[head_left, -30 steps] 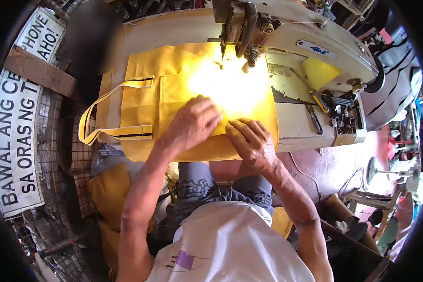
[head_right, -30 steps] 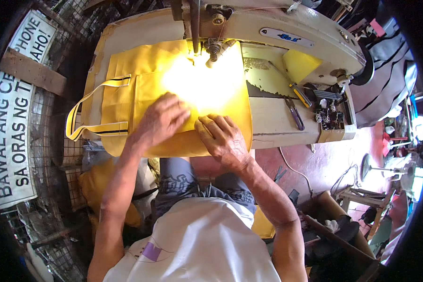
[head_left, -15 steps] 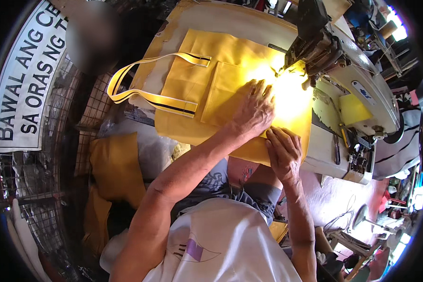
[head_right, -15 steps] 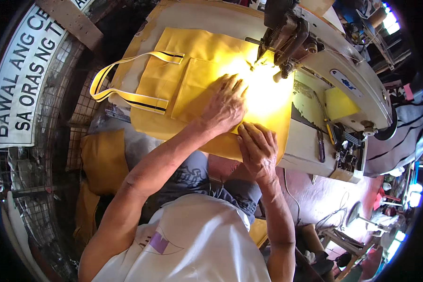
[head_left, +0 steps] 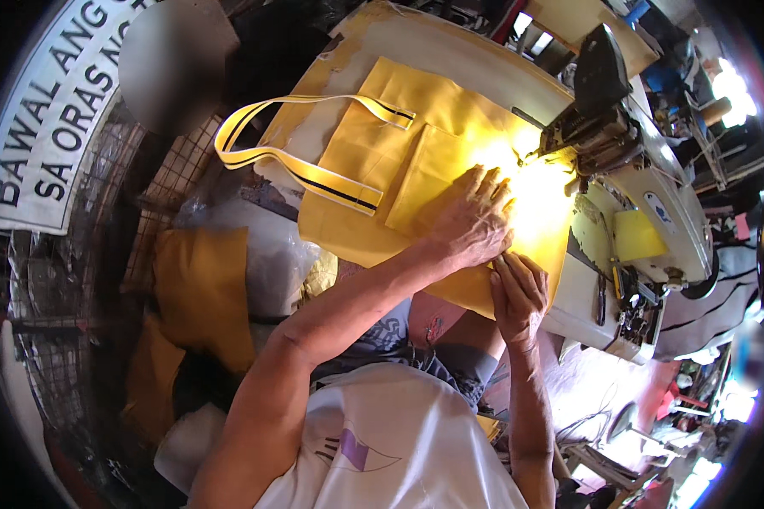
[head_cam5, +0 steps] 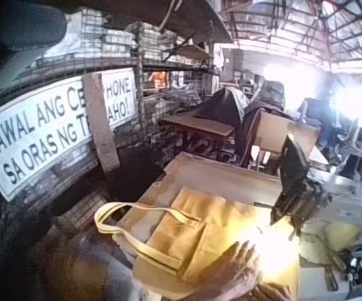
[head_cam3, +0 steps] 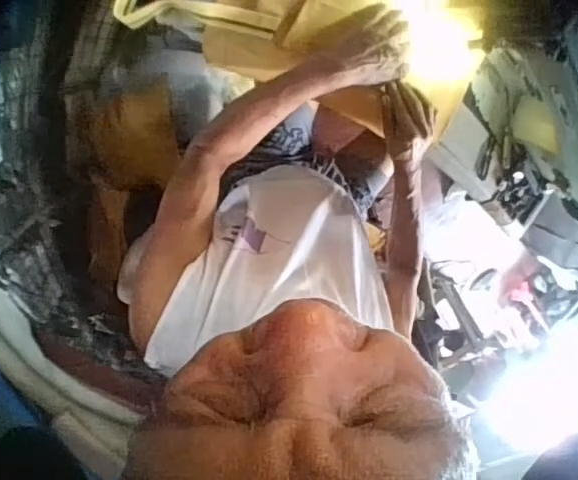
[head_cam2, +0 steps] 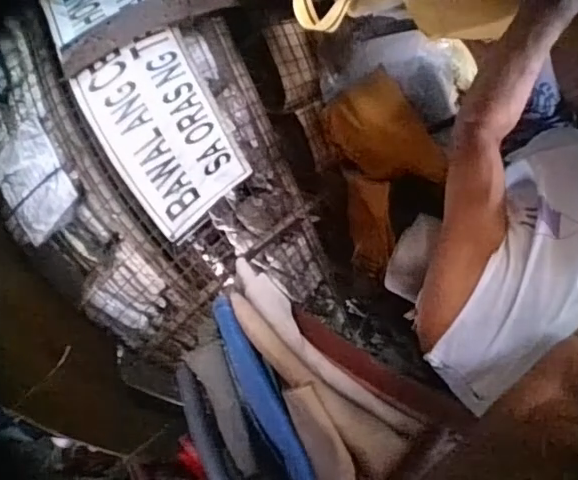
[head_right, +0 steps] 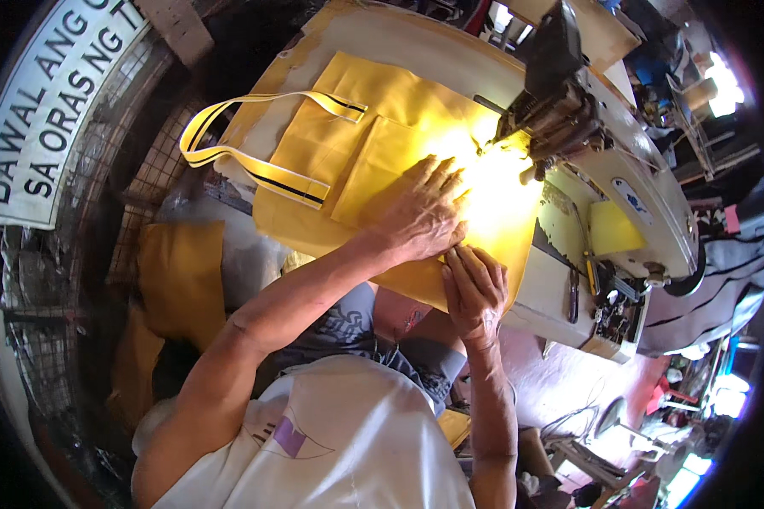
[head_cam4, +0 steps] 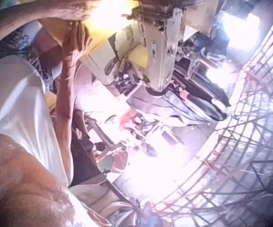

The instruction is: Sewing and assembling components of a yellow leather tote bag using an industrial sewing machine.

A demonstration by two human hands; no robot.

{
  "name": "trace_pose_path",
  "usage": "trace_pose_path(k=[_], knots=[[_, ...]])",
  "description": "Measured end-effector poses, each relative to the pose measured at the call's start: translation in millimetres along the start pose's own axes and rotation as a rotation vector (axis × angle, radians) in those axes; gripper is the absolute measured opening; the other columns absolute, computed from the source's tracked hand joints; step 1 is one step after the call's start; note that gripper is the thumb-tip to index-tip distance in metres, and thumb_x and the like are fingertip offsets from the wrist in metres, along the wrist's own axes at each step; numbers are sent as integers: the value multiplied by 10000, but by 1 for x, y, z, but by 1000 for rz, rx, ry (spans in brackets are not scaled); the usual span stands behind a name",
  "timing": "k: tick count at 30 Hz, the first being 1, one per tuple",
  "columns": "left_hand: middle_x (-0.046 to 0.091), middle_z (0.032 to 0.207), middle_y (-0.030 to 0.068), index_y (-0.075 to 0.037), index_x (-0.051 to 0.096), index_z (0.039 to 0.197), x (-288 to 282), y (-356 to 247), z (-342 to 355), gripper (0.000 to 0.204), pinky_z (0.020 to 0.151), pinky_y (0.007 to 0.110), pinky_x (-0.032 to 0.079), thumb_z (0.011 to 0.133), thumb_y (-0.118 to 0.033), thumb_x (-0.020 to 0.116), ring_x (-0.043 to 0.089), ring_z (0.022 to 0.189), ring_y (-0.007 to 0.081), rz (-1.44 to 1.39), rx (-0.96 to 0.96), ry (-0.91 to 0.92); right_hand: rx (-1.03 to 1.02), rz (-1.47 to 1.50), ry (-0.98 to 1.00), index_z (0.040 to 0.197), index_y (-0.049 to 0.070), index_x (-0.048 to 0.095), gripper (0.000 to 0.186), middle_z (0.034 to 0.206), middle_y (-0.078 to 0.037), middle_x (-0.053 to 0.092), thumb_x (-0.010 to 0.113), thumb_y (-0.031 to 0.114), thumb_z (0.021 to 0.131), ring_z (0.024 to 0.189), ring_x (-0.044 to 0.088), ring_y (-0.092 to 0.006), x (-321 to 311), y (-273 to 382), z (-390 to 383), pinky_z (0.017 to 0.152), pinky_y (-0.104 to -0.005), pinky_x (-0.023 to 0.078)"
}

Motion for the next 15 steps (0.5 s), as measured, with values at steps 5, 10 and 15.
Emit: trace_pose_path(k=[5, 10, 15], knots=[[559, 1333, 224, 4, 615, 1245, 3, -1, -1, 498, 1188, 556, 248, 888, -341, 576, 434, 1361, 373, 152, 51, 44, 3, -5, -5, 1064, 31, 761, 251, 1114, -94, 720, 768, 54, 814, 1042, 661, -273, 3, -1, -2, 893, -388, 498], [554, 1354, 204, -17, 609, 1269, 3, 1, 1, 491, 1199, 552, 223, 922, -358, 542, 428, 1369, 360, 26, 15, -62, 5, -8, 5, 1069, 24, 759, 240, 1129, -107, 720, 749, 41, 830, 1049, 660, -294, 0, -2, -2, 908, -405, 499], [555, 1367, 183, -26, 604, 1274, -14, 14, -3, 493, 1207, 525, 223, 1017, -415, 444, 419, 1390, 334, 71, 122, 87, -41, 19, 21, 1092, 29, 747, 291, 1155, -102, 713, 764, 88, 808, 1062, 660, -300, -2, -2, 0, 887, -413, 497]])
Point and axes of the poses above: each hand's wrist, its own z-axis towards the middle knuckle, its own x-axis out of the palm, y = z × x, the point moved 2 cm from there along z, towards the middle knuckle
